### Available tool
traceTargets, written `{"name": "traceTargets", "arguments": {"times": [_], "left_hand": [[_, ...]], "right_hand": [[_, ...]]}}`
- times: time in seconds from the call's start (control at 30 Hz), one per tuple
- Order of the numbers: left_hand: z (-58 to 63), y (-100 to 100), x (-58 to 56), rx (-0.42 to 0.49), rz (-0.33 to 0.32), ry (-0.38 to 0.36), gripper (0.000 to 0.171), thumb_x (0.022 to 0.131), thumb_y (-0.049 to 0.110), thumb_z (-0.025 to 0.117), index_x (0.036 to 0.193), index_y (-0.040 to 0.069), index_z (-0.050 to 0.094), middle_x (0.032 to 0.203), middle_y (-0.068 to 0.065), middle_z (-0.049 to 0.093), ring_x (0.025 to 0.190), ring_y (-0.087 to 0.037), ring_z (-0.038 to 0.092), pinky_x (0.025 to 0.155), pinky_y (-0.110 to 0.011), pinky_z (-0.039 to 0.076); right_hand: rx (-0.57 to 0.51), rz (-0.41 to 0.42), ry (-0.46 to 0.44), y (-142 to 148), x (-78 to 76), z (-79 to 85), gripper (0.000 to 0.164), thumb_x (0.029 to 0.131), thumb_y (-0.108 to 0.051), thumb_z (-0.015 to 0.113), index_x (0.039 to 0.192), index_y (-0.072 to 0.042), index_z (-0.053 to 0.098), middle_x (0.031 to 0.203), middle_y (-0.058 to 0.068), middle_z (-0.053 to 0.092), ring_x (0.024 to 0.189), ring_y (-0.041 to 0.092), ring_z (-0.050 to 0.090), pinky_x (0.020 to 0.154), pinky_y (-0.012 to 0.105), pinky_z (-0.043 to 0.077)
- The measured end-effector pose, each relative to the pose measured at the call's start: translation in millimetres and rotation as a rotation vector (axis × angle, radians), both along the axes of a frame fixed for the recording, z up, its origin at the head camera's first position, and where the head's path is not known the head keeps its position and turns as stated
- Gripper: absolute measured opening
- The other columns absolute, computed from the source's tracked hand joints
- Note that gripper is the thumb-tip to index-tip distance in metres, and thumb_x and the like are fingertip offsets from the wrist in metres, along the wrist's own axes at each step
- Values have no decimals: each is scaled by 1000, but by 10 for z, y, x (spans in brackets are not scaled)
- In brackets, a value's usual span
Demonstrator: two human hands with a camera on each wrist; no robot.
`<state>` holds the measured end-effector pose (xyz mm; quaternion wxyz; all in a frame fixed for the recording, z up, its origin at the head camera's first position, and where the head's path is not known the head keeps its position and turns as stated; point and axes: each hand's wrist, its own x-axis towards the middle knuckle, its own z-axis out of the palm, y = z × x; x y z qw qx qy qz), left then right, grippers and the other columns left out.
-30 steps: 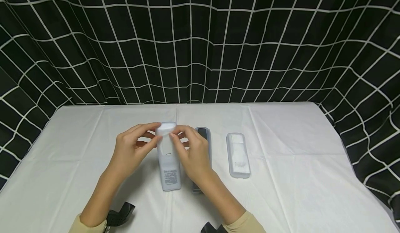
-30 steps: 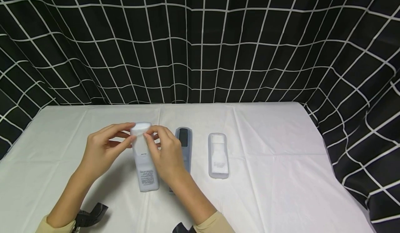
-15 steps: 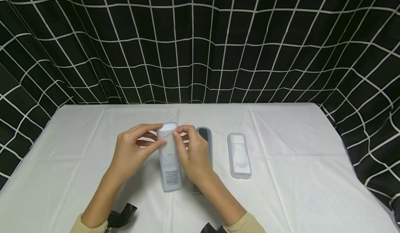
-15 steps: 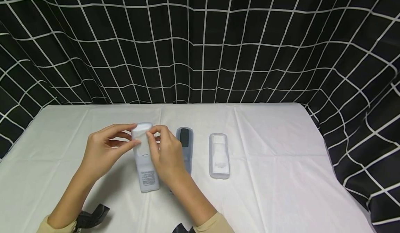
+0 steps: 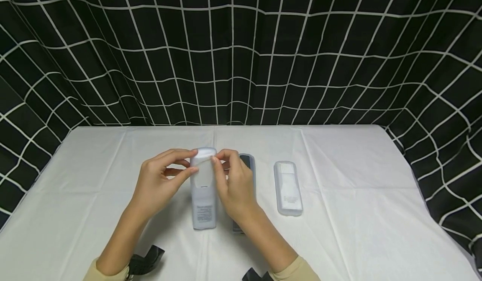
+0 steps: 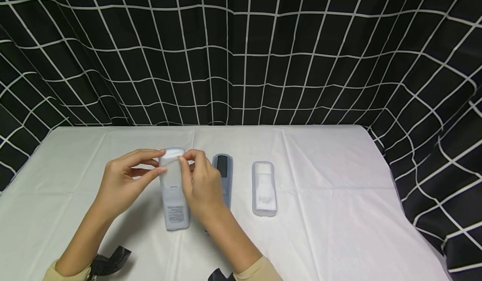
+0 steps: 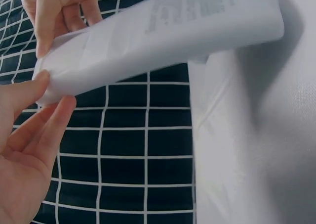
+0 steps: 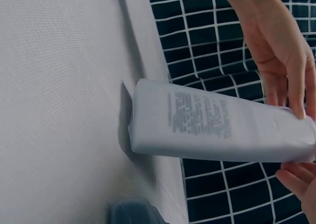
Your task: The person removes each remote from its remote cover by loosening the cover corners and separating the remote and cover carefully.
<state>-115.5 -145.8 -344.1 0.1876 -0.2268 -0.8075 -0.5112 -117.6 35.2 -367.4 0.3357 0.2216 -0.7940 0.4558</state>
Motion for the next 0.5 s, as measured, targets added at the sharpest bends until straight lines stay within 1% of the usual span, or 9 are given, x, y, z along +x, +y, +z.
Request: {"name": "traceTargets", "arguments": {"times": [0.13,0.27,0.37,0.5], "left_hand": [[0,2,5,-16,-8,3,32,82,-3,79,113,5,75,113,-3,74,89,-12,70,72,-23,61],[-7,-2,6,-22,-12,0,32,83,-3,79,113,5,75,114,-3,73,90,-12,69,71,-23,61],[-11,-5,3,-21,-16,1,32,83,-3,78,113,6,74,114,-2,73,90,-12,69,72,-23,61],[-16,-1,0,-22,-27,9,31,84,-3,78,113,7,74,114,0,73,89,-12,69,72,-24,61]], "right_hand": [[0,-8,23,5,-6,5,11,97,-3,62,101,4,55,88,16,66,75,26,69,61,35,60],[-4,-9,33,11,-13,9,10,97,-1,62,100,5,54,88,16,65,74,25,69,61,31,60],[-7,-18,32,14,-18,18,11,97,-2,62,100,4,54,84,14,65,72,24,68,59,29,58],[-19,-29,27,19,-23,37,11,97,-3,63,99,4,54,79,13,64,68,22,64,55,31,56]]}}
